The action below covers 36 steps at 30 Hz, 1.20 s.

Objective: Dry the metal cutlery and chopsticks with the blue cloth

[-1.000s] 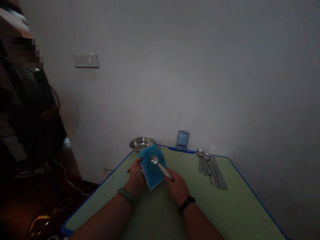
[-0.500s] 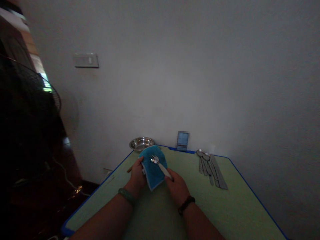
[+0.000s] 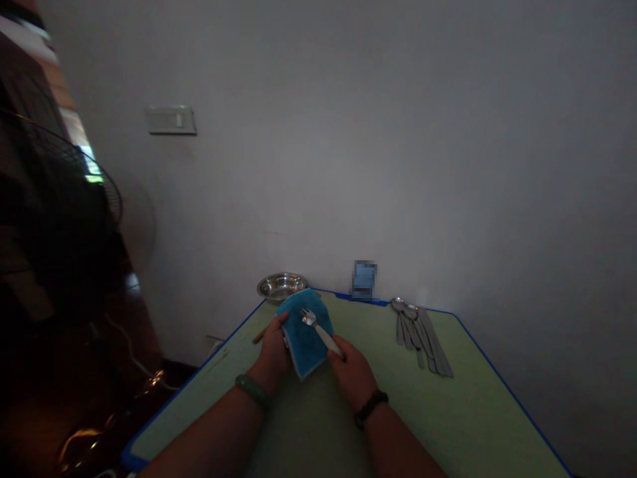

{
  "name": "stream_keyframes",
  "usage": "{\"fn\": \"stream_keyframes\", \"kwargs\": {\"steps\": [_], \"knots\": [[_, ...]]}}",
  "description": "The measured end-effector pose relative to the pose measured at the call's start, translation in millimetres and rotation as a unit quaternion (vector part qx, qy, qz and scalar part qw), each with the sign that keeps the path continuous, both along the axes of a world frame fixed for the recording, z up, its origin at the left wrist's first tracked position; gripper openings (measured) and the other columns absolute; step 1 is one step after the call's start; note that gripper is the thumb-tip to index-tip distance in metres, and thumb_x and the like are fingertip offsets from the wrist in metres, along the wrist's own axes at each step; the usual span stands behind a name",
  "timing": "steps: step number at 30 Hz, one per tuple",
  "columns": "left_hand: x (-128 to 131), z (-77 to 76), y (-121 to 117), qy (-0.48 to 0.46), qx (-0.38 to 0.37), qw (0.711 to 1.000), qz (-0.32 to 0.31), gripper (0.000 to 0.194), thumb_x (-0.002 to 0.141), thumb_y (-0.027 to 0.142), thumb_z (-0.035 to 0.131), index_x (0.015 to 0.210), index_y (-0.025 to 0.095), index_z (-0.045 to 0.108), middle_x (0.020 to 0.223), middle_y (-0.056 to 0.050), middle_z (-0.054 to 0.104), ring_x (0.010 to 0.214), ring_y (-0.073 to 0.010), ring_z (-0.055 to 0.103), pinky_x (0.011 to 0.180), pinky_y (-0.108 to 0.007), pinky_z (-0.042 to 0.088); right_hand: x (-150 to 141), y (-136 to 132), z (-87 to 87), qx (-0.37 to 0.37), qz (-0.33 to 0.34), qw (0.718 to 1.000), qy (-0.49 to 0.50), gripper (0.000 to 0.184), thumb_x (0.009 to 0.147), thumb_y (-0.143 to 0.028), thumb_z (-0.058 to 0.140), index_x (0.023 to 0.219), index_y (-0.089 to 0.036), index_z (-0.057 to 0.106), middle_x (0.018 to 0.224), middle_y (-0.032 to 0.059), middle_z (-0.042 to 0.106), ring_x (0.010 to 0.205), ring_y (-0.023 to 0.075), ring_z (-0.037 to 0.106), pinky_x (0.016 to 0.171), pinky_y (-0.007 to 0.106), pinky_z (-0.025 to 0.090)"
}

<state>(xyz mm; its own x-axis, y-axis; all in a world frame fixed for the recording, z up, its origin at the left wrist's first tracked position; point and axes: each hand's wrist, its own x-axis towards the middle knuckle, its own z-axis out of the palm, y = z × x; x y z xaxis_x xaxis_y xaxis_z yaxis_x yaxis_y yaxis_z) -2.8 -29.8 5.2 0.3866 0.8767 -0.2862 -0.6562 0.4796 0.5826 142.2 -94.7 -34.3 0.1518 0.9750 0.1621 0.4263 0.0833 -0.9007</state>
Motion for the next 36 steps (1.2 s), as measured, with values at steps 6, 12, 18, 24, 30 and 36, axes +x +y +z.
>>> {"fn": "stream_keyframes", "kwargs": {"steps": [6,12,18,24,30,36], "knots": [[-0.3,-0.8,1.2,-0.021,-0.007,1.0,-0.004,0.048,0.078,0.04,0.042,0.107,0.006,0.058,0.071,-0.012,0.069,0.077,-0.0293,0.065,0.085,-0.047,0.043,-0.8,-0.5,-0.3,-0.004,-0.016,1.0,0.005,0.049,0.073,-0.032,0.05,0.12,-0.016,0.052,0.121,0.0064,0.055,0.112,0.0192,0.05,0.098,0.033,0.035],[0.1,-1.1,2.7,-0.018,-0.01,1.0,0.007,0.05,0.079,0.042,0.039,0.108,0.005,0.057,0.074,-0.013,0.069,0.077,-0.0293,0.065,0.085,-0.048,0.043,-1.3,-2.5,3.7,-0.016,-0.004,1.0,0.005,0.048,0.074,-0.032,0.049,0.12,-0.018,0.052,0.12,0.0051,0.056,0.11,0.0191,0.051,0.096,0.034,0.037],[0.2,0.8,1.4,-0.029,-0.013,0.998,0.048,0.045,0.08,0.037,0.042,0.106,0.004,0.057,0.074,-0.013,0.068,0.073,-0.0283,0.065,0.085,-0.048,0.043,-1.3,-1.7,3.1,-0.009,-0.002,1.0,-0.007,0.048,0.075,-0.031,0.048,0.121,-0.016,0.051,0.123,0.0054,0.054,0.113,0.0184,0.049,0.099,0.033,0.035],[0.3,1.3,1.9,-0.058,-0.024,0.996,0.069,0.047,0.08,0.037,0.043,0.11,0.004,0.056,0.076,-0.013,0.068,0.075,-0.0285,0.065,0.084,-0.047,0.044,0.3,-0.6,0.6,-0.009,-0.012,1.0,-0.017,0.05,0.074,-0.032,0.05,0.121,-0.015,0.051,0.123,0.0061,0.054,0.113,0.0194,0.049,0.098,0.033,0.035],[-0.1,4.3,1.6,-0.033,-0.017,0.996,0.083,0.05,0.082,0.039,0.039,0.114,0.003,0.054,0.076,-0.013,0.069,0.072,-0.0269,0.065,0.082,-0.045,0.045,-0.4,-1.3,2.1,-0.002,-0.002,1.0,-0.005,0.049,0.074,-0.032,0.049,0.121,-0.016,0.051,0.122,0.0056,0.055,0.113,0.019,0.05,0.098,0.033,0.036],[0.0,1.6,2.4,-0.045,-0.02,0.998,0.05,0.056,0.081,0.042,0.039,0.117,0.002,0.052,0.078,-0.015,0.069,0.076,-0.0292,0.065,0.084,-0.047,0.044,0.4,0.0,-1.6,-0.006,-0.015,1.0,-0.005,0.049,0.074,-0.033,0.05,0.119,-0.016,0.053,0.121,0.0062,0.056,0.111,0.0198,0.051,0.097,0.034,0.036]]}}
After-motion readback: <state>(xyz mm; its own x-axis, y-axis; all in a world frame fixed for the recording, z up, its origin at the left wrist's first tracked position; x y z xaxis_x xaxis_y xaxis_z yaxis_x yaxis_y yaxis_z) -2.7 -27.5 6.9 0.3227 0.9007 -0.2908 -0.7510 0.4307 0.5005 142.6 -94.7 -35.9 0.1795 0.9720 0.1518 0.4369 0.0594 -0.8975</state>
